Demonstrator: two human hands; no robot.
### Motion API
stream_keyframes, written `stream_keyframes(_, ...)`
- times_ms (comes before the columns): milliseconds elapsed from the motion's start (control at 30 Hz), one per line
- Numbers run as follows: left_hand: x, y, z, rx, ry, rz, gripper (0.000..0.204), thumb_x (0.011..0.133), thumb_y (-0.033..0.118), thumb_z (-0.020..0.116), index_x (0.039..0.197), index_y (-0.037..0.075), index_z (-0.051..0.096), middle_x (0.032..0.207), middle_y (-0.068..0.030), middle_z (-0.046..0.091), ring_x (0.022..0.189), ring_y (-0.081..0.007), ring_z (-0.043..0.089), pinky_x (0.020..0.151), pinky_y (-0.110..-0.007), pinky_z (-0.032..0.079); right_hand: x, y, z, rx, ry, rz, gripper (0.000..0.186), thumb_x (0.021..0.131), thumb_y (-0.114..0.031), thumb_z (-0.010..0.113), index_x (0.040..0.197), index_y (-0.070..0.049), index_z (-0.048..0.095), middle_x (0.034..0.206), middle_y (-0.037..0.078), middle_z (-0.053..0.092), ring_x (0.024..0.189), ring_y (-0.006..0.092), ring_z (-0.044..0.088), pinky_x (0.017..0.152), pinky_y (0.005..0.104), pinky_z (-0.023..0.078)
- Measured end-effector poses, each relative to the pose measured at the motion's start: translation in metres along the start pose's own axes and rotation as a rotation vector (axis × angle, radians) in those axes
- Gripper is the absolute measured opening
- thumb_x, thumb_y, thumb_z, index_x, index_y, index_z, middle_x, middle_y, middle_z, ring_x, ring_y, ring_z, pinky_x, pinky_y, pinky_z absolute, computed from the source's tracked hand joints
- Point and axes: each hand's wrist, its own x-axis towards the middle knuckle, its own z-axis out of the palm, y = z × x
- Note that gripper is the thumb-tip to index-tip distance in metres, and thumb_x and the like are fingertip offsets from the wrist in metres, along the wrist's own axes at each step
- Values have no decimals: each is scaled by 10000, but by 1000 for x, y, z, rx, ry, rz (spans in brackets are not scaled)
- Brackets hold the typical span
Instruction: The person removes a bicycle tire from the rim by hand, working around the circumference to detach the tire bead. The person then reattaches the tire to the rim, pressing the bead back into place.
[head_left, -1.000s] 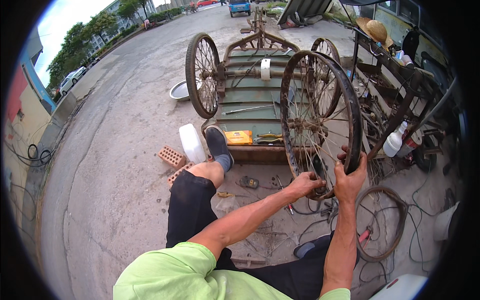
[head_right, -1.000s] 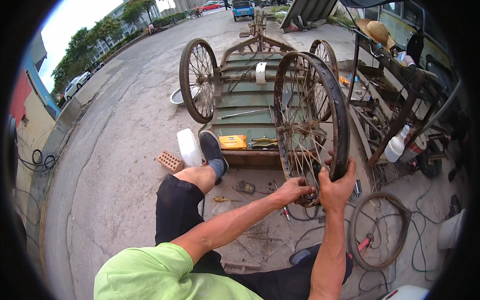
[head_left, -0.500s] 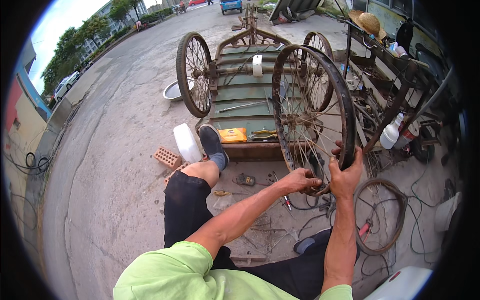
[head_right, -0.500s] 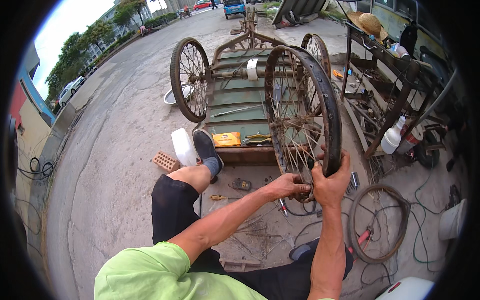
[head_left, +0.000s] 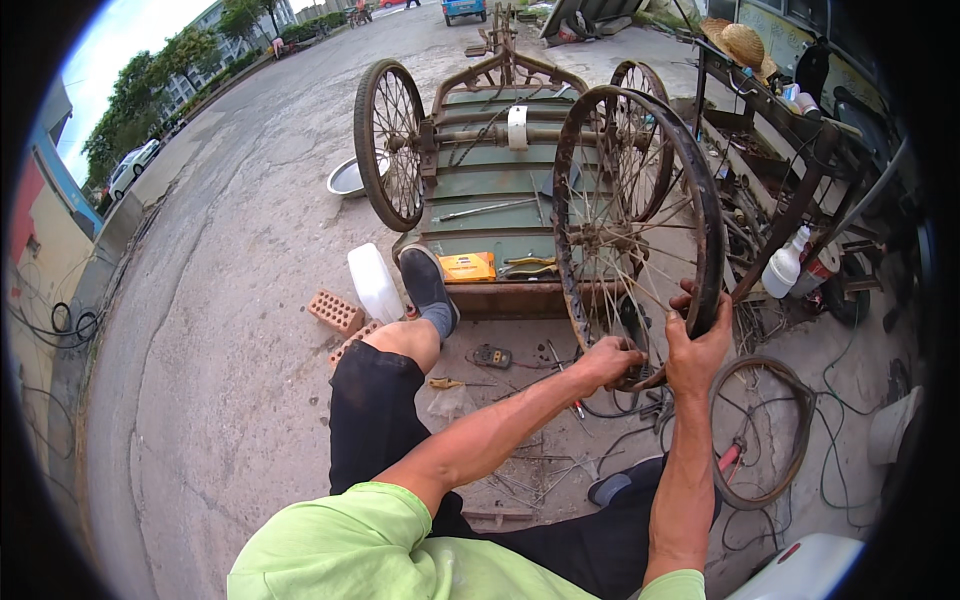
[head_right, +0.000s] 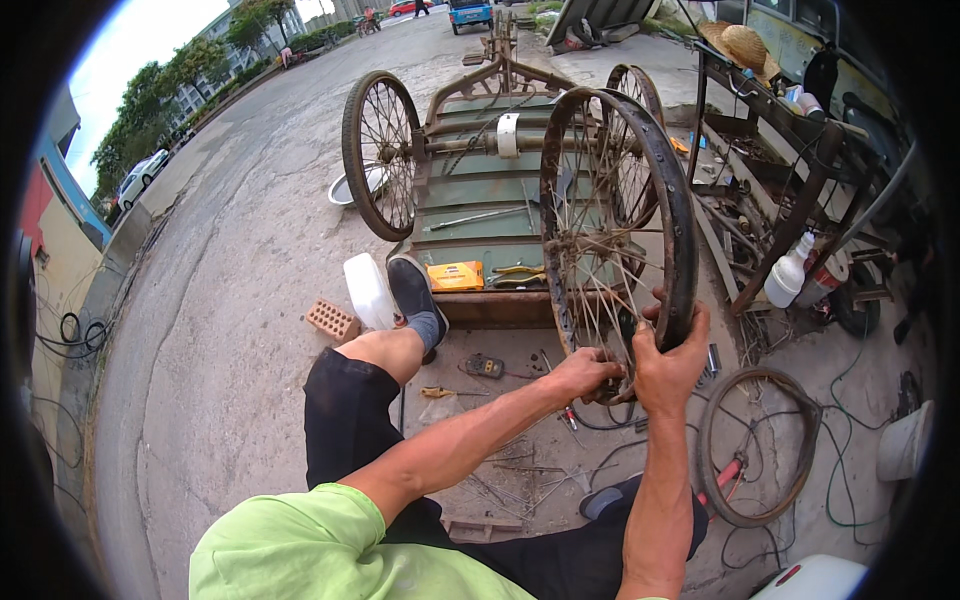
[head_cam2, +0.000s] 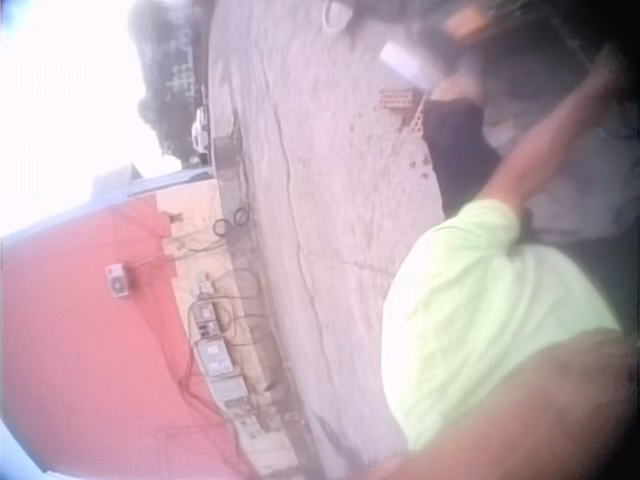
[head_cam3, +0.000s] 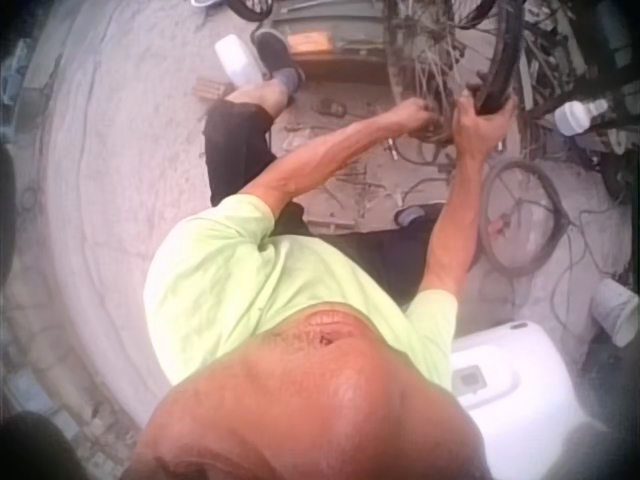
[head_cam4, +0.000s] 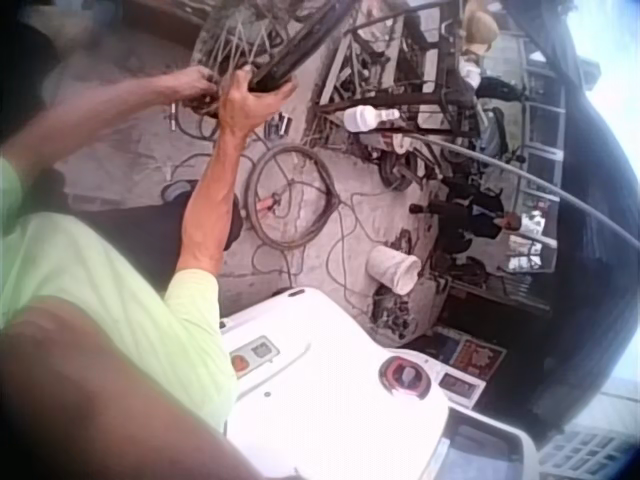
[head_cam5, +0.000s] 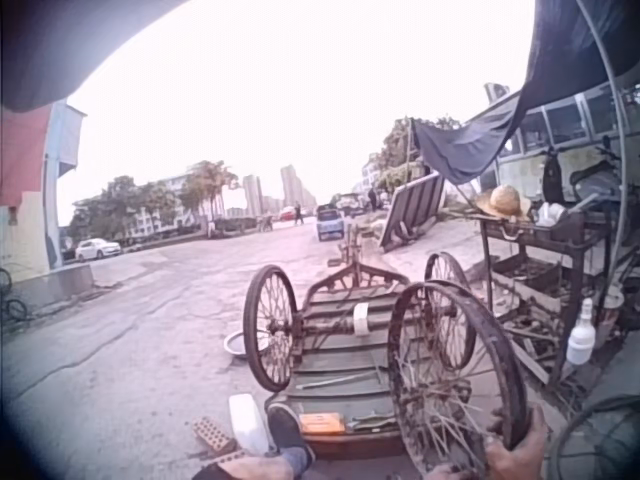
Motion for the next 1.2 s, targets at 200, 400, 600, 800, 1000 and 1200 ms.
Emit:
stream_keyframes(200,-3,-29,-20,-384,-368,111,426,975,286,758,1283,15,643,893,-37,679,699,-111,612,565,-258,461,4,3,-6,-26,0,-2,416,853,43,667,1251,-18,563,1160,71,670,979,133,636,886,303,515)
stream_keyframes(400,-6,-24,-14,9,-88,118,568,913,376,837,1252,-28,627,818,-34,663,682,-111,606,587,-281,488,1,3,-7,-24,10,8,424,840,40,664,1248,-18,564,1187,87,674,985,138,633,889,310,513)
stream_keyframes(600,-12,-23,-5,-82,-35,147,593,916,389,834,1231,-66,620,808,-55,664,666,-119,598,577,-283,478,4,14,-16,39,21,-7,447,840,38,667,1258,-14,520,1225,106,666,983,146,635,898,319,525)
stream_keyframes(800,-10,-37,8,-110,69,162,505,956,372,794,1172,-49,620,806,-72,664,642,-123,601,551,-271,469,3,20,-18,39,7,6,421,850,37,666,1242,-1,517,1225,113,669,1019,149,667,889,305,539)
stream_keyframes(1000,-9,-41,10,-654,77,19,216,991,181,690,1124,40,595,750,-48,604,567,-130,562,536,-280,472,-6,27,-31,72,37,1,430,832,53,649,1239,5,518,1233,137,666,1021,177,682,888,326,555)
stream_keyframes(1200,-30,-12,18,-233,190,360,371,982,126,656,1311,-26,576,863,-64,662,589,-103,539,545,-270,459,-7,30,-31,67,30,-18,445,823,64,648,1244,8,515,1243,163,653,1026,191,686,908,348,554)
